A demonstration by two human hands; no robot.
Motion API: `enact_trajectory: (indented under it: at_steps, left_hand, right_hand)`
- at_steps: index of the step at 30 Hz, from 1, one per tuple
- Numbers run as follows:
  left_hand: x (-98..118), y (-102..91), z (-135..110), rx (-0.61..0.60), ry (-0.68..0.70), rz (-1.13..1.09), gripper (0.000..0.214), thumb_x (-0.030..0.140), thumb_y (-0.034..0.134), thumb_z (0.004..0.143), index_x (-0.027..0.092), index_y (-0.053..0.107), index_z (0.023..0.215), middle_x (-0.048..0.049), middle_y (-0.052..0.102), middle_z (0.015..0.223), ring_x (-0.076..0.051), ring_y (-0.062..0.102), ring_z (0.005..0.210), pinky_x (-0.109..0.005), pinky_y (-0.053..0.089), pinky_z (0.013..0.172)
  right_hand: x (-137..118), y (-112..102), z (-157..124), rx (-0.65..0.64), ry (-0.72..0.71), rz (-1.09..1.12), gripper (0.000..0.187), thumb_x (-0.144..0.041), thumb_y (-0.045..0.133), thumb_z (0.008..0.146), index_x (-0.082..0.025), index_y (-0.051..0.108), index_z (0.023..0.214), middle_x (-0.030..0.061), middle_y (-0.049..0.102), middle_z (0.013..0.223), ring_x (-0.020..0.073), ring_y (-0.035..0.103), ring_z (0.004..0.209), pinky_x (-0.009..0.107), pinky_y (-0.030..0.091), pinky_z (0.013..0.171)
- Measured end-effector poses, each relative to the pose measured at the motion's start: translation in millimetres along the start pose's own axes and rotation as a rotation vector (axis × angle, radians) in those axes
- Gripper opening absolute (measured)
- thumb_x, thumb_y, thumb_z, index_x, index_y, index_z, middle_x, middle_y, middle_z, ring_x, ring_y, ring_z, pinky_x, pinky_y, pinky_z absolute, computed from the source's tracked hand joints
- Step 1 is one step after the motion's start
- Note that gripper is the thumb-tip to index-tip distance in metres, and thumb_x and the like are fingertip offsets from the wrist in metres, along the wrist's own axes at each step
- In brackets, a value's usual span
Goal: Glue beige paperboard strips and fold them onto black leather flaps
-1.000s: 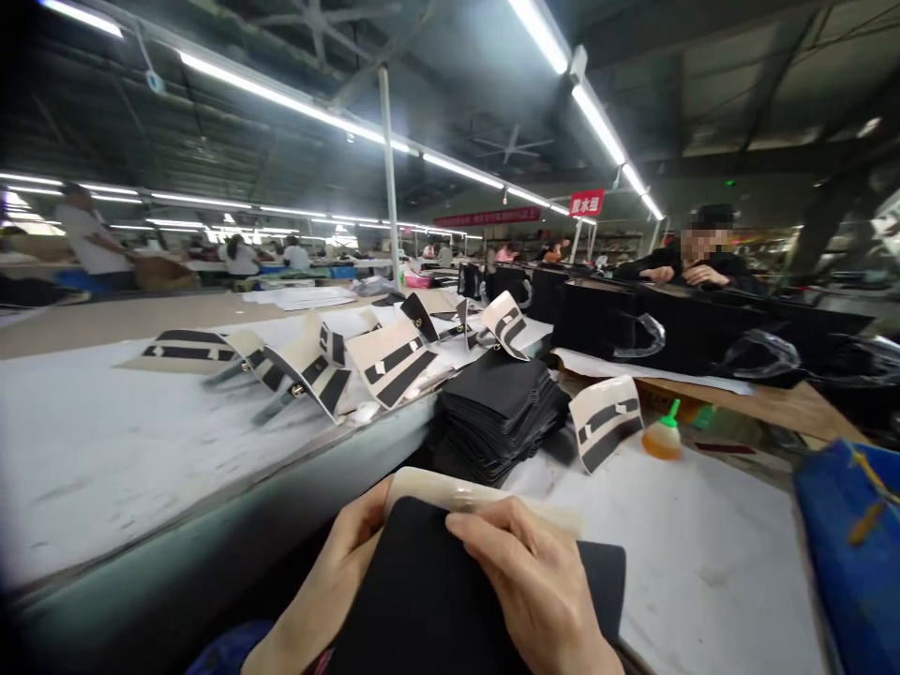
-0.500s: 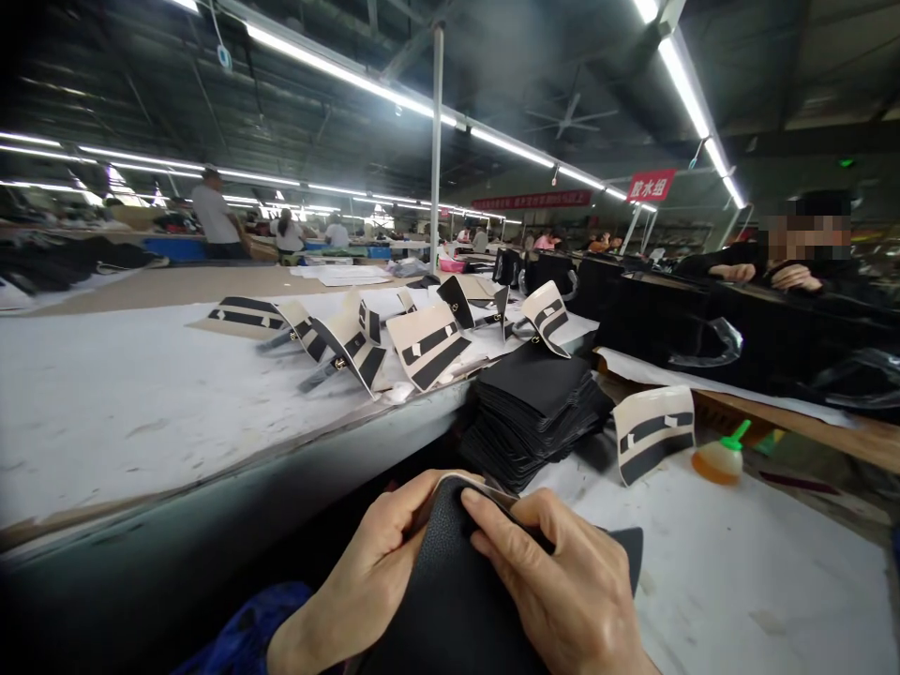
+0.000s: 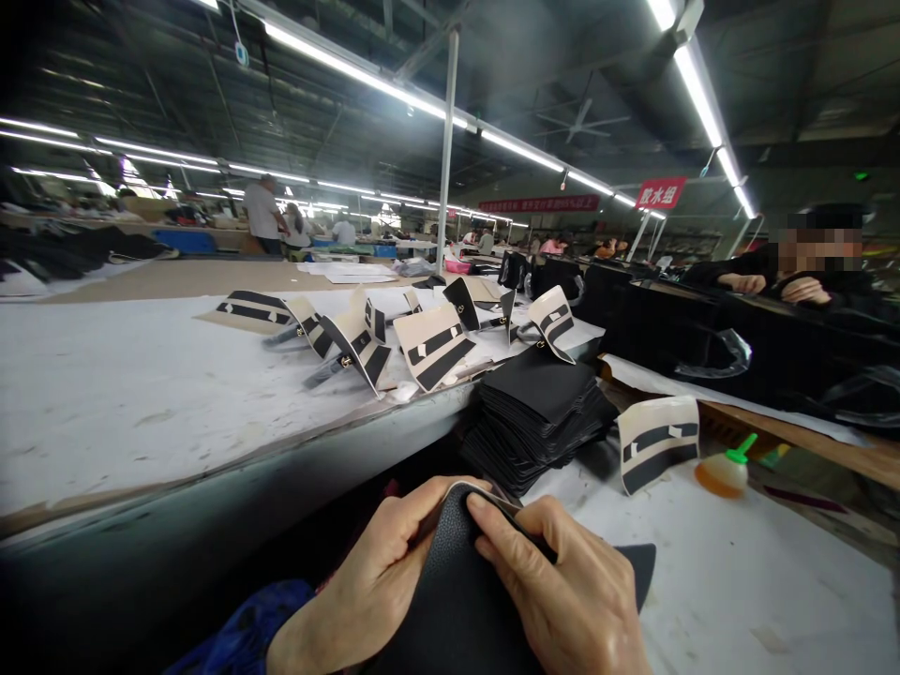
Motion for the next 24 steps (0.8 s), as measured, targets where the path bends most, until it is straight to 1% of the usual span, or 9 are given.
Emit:
enact_trajectory:
  at_steps: [4, 7, 9, 11, 14, 16, 18, 20, 24]
  left_hand:
    - [3.6, -2.9, -3.4, -0.004, 0.045, 0.132, 0.038, 0.028, 0.043, 0.103, 0.021, 0.065, 0.132, -0.0053, 0.073, 0.123, -0.021, 0.065, 0.117, -0.025, 0.047, 0.102]
    - [0.9, -4.3, -4.5, -0.041, 0.022, 0.095, 0.039, 0.031, 0.039, 0.102, 0.018, 0.068, 0.125, -0.0070, 0.073, 0.118, -0.022, 0.066, 0.111, -0.028, 0.047, 0.100]
    - [0.7, -5.7, -4.7, -0.050, 0.030, 0.076, 0.041, 0.032, 0.035, 0.102, 0.015, 0.072, 0.111, -0.0084, 0.073, 0.106, -0.022, 0.066, 0.099, -0.030, 0.049, 0.094]
    - [1.3, -6.7, -4.5, -0.048, 0.041, 0.103, 0.042, 0.035, 0.035, 0.102, 0.013, 0.071, 0.100, -0.0075, 0.069, 0.090, -0.020, 0.061, 0.083, -0.030, 0.050, 0.084]
    - [1.1, -6.5, -3.4, -0.043, 0.030, 0.199, 0.034, 0.039, 0.045, 0.098, 0.013, 0.066, 0.100, -0.0020, 0.058, 0.077, -0.016, 0.050, 0.068, -0.027, 0.044, 0.065]
    - [0.9, -6.5, -2.9, -0.035, 0.024, 0.263, 0.029, 0.038, 0.049, 0.097, 0.014, 0.064, 0.102, -0.0007, 0.056, 0.077, -0.014, 0.047, 0.066, -0.025, 0.040, 0.061]
    - [1.2, -6.7, -2.8, -0.027, 0.034, 0.307, 0.028, 0.037, 0.048, 0.098, 0.014, 0.063, 0.104, -0.0022, 0.060, 0.081, -0.015, 0.052, 0.070, -0.026, 0.041, 0.064]
    - [1.8, -7.0, -3.3, -0.020, 0.052, 0.333, 0.027, 0.036, 0.047, 0.099, 0.015, 0.063, 0.105, -0.0043, 0.064, 0.086, -0.017, 0.057, 0.075, -0.026, 0.044, 0.069]
    - [1.3, -6.4, -2.6, -0.022, 0.062, 0.378, 0.027, 0.035, 0.046, 0.100, 0.015, 0.064, 0.107, -0.0067, 0.070, 0.092, -0.019, 0.064, 0.082, -0.027, 0.046, 0.075]
  right_hand:
    - [6.4, 4.9, -11.9, -0.064, 0.006, -0.002, 0.042, -0.019, 0.054, 0.103, -0.033, 0.056, 0.142, -0.0027, 0.054, 0.073, 0.0057, 0.052, 0.051, 0.013, 0.043, 0.048]
    - [12.0, 11.2, -22.6, -0.138, 0.014, -0.020, 0.042, -0.022, 0.055, 0.102, -0.031, 0.056, 0.143, -0.0018, 0.056, 0.075, 0.0063, 0.055, 0.053, 0.013, 0.045, 0.048]
    - [12.3, 12.9, -25.1, -0.155, 0.017, -0.048, 0.037, -0.024, 0.054, 0.103, -0.030, 0.060, 0.139, -0.0016, 0.057, 0.075, 0.0063, 0.055, 0.052, 0.013, 0.045, 0.048]
    - [9.7, 13.7, -23.7, -0.166, 0.020, -0.096, 0.031, -0.027, 0.051, 0.104, -0.028, 0.067, 0.130, -0.0019, 0.057, 0.073, 0.0057, 0.055, 0.051, 0.013, 0.045, 0.047]
    - [3.8, 13.3, -19.6, -0.167, 0.023, -0.156, 0.031, -0.031, 0.045, 0.107, -0.025, 0.073, 0.120, -0.0026, 0.056, 0.070, 0.0049, 0.054, 0.048, 0.013, 0.043, 0.045]
    - [0.8, 14.2, -19.2, -0.176, 0.019, -0.147, 0.032, -0.030, 0.044, 0.107, -0.025, 0.071, 0.123, -0.0027, 0.055, 0.070, 0.0050, 0.054, 0.049, 0.014, 0.043, 0.046]
    - [0.1, 16.6, -21.4, -0.202, 0.020, -0.122, 0.031, -0.028, 0.047, 0.106, -0.026, 0.067, 0.130, -0.0026, 0.056, 0.073, 0.0054, 0.054, 0.052, 0.014, 0.044, 0.049]
    - [1.7, 17.4, -23.8, -0.198, 0.038, -0.107, 0.032, -0.027, 0.049, 0.106, -0.028, 0.064, 0.134, -0.0025, 0.056, 0.074, 0.0060, 0.054, 0.053, 0.015, 0.043, 0.049]
    - [4.3, 17.7, -23.0, -0.179, 0.071, -0.070, 0.032, -0.024, 0.050, 0.105, -0.028, 0.063, 0.133, -0.0028, 0.055, 0.074, 0.0062, 0.052, 0.053, 0.016, 0.042, 0.050]
Point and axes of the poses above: each hand's wrist, its own z-axis towards the middle knuckle, its own y-axis out of the palm, x = y × z, the point moved 7 cm from there along z, towards the middle knuckle
